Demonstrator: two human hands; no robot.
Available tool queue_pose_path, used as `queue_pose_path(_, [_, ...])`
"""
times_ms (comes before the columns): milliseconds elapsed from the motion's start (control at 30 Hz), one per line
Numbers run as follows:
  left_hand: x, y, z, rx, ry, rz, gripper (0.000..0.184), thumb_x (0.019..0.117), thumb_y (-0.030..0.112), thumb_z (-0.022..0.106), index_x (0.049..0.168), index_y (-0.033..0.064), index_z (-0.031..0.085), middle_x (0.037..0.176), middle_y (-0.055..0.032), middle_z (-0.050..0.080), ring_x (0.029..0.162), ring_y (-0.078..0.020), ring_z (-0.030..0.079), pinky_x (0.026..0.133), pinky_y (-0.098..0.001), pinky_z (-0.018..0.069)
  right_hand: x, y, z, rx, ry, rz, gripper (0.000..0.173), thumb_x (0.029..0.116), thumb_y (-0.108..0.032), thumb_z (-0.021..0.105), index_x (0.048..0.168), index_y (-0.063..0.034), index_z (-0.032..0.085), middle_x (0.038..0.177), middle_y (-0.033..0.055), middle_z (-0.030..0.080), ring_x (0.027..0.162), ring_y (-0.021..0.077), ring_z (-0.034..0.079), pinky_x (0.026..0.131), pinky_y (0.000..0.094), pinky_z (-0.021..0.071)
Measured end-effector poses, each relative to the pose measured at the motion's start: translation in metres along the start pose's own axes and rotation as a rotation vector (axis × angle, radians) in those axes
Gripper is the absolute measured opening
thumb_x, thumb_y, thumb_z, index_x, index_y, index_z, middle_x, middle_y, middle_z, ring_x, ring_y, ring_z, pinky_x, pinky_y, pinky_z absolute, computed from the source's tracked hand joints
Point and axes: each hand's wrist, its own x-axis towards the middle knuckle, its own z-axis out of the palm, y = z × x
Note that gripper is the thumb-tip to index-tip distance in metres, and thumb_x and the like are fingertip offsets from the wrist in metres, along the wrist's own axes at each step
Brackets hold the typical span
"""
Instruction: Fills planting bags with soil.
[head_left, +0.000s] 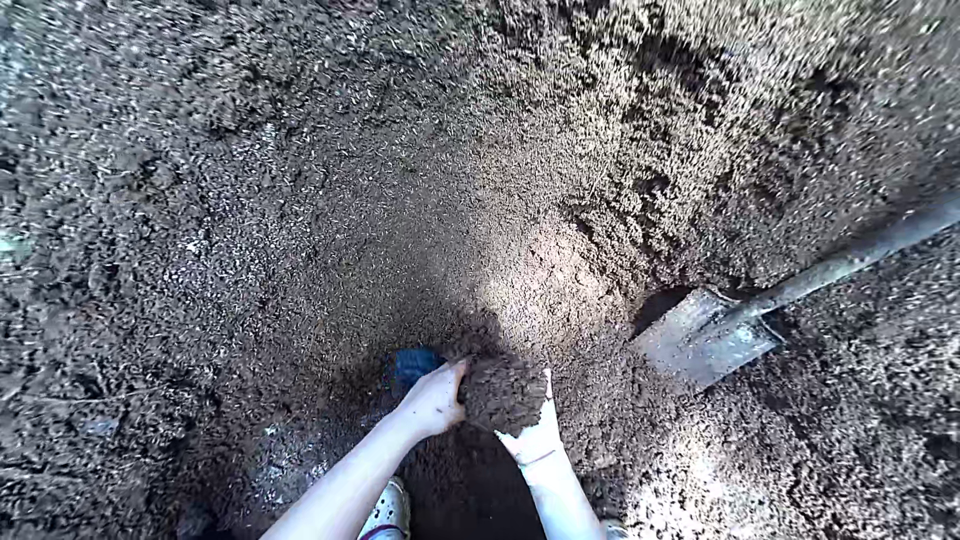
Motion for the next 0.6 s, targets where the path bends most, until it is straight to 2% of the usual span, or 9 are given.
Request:
queue_pose_path(67, [0.0,-0.001,0.0,0.002,0.0,-0.013,0.085,0.0862,0.006,0.076,0.158,-0.0019,0.032,0.165,-0.0206,0.031,0.151,-0.0341,0.035,0.122,-0.0526,0.0316,-0.007,0.002,0.013,-0.184,0.023,-0.023,0.07,0.1045,-0.067,0.015,0.135,-0.0156,0.053,0.114,0.0068,0.071,0.103,0.0201,0.07,0.084,0.0441,0.0605])
queue_pose_path(133, [0.002,-0.008,0.005,0.001,0.009,-0.043,0.084,0.0863,0.008,0.078,0.156,-0.0029,0.034,0.165,-0.021,0.031,0.151,-0.0342,0.036,0.121,-0.0524,0.0319,-0.013,0.007,0.021,-0.418,0.059,-0.095,0.059,0.1105,-0.052,0.017,0.144,-0.0116,0.045,0.123,0.007,0.066,0.109,0.0153,0.066,0.091,0.0375,0.0575])
queue_pose_path(200, [0.004,-0.015,0.008,-0.022,0.026,-0.083,0.079,0.0879,0.012,0.078,0.154,-0.0021,0.038,0.162,-0.0213,0.036,0.148,-0.0346,0.039,0.12,-0.053,0.0335,-0.013,0.01,0.019,-0.635,0.004,-0.167,0.053,0.1135,-0.035,0.02,0.156,-0.0066,0.034,0.149,0.0109,0.051,0.133,0.0159,0.053,0.111,0.037,0.0457])
queue_pose_path(233, [0.003,-0.019,0.007,-0.035,0.034,-0.094,0.075,0.0891,0.014,0.077,0.153,-0.0017,0.04,0.159,-0.0221,0.039,0.147,-0.0355,0.041,0.119,-0.054,0.0345,-0.013,0.01,0.019,-0.753,-0.03,-0.182,0.051,0.1136,-0.027,0.023,0.158,-0.0043,0.031,0.158,0.0124,0.042,0.142,0.0168,0.044,0.117,0.0377,0.0383])
queue_pose_path(267, [0.003,-0.022,0.005,-0.043,0.032,-0.096,0.075,0.0904,0.014,0.076,0.153,-0.0011,0.04,0.16,-0.0223,0.039,0.147,-0.0356,0.04,0.12,-0.0541,0.0339,-0.012,0.011,0.021,-0.886,-0.06,-0.188,0.049,0.1123,-0.023,0.029,0.157,-0.0044,0.034,0.161,0.0122,0.039,0.145,0.0172,0.041,0.119,0.0391,0.0367])
queue_pose_path(333, [0.003,-0.026,0.002,-0.043,0.029,-0.089,0.078,0.0913,0.014,0.076,0.156,-0.0019,0.035,0.162,-0.0231,0.036,0.15,-0.036,0.037,0.121,-0.054,0.0317,-0.008,0.013,0.027,-1.136,-0.156,-0.159,0.051,0.1074,-0.021,0.042,0.156,-0.006,0.038,0.166,0.0126,0.031,0.152,0.0194,0.032,0.122,0.0421,0.0317])
queue_pose_path(433, [0.004,-0.03,-0.001,-0.002,0.042,-0.128,0.079,0.0918,0.015,0.075,0.158,0.0011,0.034,0.164,-0.0222,0.032,0.151,-0.036,0.035,0.12,-0.0544,0.0331,0.002,0.014,0.04,-1.471,-0.273,-0.12,0.052,0.1093,-0.022,0.039,0.158,-0.0051,0.036,0.168,0.0159,0.024,0.157,0.0245,0.021,0.128,0.0411,0.0179])
queue_pose_path(500, [0.001,-0.033,-0.005,0.002,0.091,-0.17,0.074,0.0919,0.015,0.074,0.156,0.0038,0.039,0.166,-0.0187,0.029,0.151,-0.0352,0.035,0.119,-0.0549,0.0358,0.001,0.011,0.057,-1.686,-0.308,-0.091,0.048,0.1114,-0.023,0.033,0.155,-0.0056,0.043,0.166,0.0161,0.031,0.156,0.0268,0.025,0.128,0.0424,0.0177])
queue_pose_path(600, [-0.006,-0.032,-0.011,0.066,0.094,-0.211,0.072,0.0921,0.014,0.072,0.157,0.0078,0.039,0.17,-0.0116,0.022,0.148,-0.035,0.041,0.113,-0.056,0.0425,-0.005,0.003,0.078,-1.908,-0.359,-0.055,0.048,0.1132,-0.027,0.028,0.153,-0.0095,0.048,0.165,0.0122,0.035,0.155,0.0231,0.028,0.128,0.0418,0.0186])
